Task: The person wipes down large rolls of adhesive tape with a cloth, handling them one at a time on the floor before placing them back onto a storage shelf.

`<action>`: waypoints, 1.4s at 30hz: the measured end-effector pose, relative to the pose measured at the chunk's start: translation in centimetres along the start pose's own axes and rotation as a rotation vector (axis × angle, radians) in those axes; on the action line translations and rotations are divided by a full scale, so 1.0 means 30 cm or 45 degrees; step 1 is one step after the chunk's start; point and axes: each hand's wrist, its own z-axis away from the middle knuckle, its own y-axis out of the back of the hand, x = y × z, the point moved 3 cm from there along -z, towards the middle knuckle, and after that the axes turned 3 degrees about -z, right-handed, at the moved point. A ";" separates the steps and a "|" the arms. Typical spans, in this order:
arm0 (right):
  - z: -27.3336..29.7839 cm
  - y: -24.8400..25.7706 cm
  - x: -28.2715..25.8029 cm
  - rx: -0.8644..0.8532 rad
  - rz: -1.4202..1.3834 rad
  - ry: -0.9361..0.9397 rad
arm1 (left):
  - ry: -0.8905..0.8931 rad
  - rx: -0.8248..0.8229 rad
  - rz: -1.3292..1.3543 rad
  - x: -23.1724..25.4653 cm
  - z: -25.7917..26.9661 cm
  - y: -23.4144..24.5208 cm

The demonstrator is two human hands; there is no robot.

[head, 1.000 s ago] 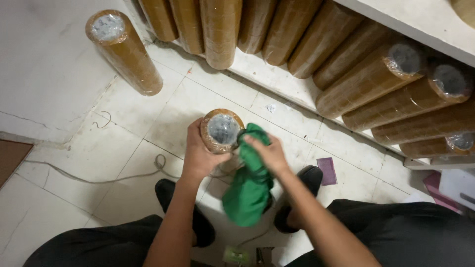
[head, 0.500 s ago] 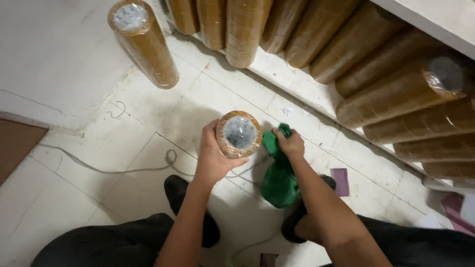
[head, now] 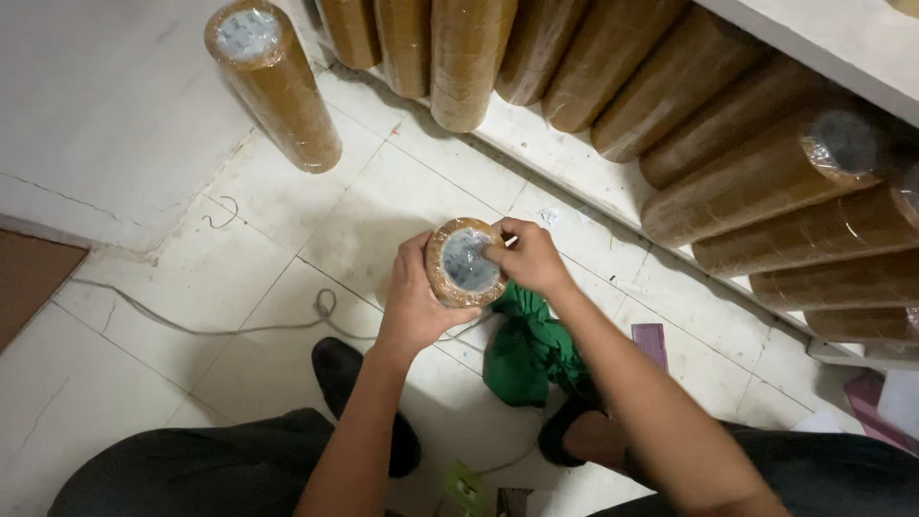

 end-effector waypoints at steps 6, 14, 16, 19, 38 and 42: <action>0.037 -0.015 -0.051 0.200 0.373 -0.163 | 0.000 -0.033 -0.050 -0.023 0.013 -0.017; 0.166 -0.007 -0.302 -0.206 0.061 0.126 | -0.031 -0.076 -0.100 -0.065 0.011 -0.042; 0.086 -0.070 -0.182 -0.275 0.165 0.109 | -0.045 -0.090 -0.128 -0.059 0.018 -0.049; 0.012 -0.120 -0.114 -0.355 0.345 0.063 | -0.060 -0.063 -0.114 -0.059 0.005 -0.050; 0.138 -0.073 -0.259 -0.699 0.535 0.012 | -0.073 -0.239 -0.050 -0.091 0.009 -0.034; 0.304 -0.037 -0.424 -0.823 0.497 -0.085 | -0.149 -0.337 0.017 -0.067 -0.022 0.005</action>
